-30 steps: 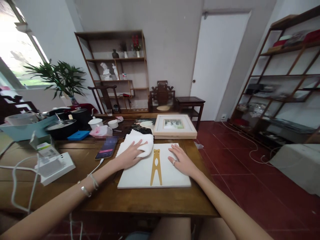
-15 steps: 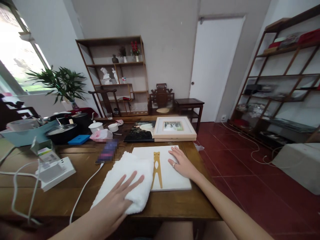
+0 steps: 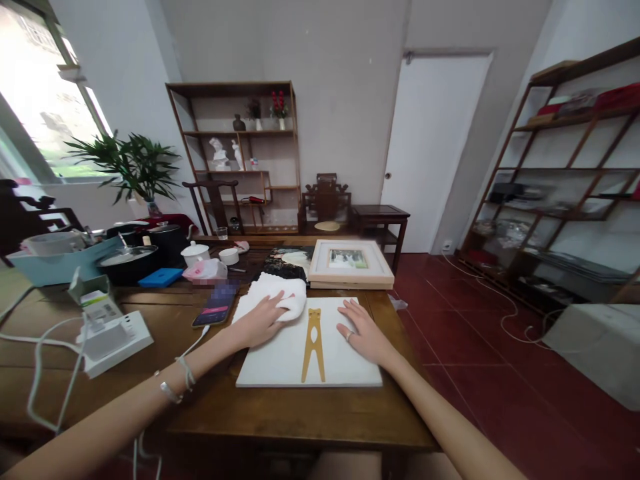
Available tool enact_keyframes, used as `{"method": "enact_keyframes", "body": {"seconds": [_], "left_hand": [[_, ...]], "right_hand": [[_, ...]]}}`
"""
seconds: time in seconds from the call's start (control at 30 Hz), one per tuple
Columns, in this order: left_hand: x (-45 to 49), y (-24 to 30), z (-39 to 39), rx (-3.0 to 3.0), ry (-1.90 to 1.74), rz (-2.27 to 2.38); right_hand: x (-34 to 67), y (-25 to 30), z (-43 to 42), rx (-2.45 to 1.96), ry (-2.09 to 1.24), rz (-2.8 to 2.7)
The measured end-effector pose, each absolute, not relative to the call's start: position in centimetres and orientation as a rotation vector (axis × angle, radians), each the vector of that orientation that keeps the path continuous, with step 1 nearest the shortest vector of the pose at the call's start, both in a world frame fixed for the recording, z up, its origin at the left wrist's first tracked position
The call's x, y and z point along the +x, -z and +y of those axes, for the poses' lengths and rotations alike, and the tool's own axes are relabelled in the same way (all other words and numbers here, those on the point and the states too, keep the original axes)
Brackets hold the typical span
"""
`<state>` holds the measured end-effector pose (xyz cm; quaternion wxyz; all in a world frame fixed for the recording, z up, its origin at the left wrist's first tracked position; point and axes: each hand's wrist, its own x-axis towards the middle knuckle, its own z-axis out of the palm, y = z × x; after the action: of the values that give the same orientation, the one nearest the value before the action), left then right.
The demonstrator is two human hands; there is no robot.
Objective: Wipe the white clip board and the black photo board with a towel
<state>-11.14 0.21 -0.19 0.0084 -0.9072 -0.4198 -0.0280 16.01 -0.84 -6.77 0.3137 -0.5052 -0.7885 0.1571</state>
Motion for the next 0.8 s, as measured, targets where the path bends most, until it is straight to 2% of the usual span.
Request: {"method": "enact_keyframes", "body": {"seconds": [0.4,0.53,0.8], "left_hand": [[-9.8,0.1,-13.6,-2.908,-0.128,-1.212],[-9.3,-0.2,-11.9,-2.891,-0.063,-1.27],[-6.6,-0.2,-3.2,-2.803,0.049,-1.376]], "right_hand": [[15.9,6.9,-0.7,-1.294,-0.399,-2.054],[15.9,6.9,-0.6,-1.273,-0.393,-2.029],[16.1,6.8,-1.6,-1.294,-0.373,-2.04]]}}
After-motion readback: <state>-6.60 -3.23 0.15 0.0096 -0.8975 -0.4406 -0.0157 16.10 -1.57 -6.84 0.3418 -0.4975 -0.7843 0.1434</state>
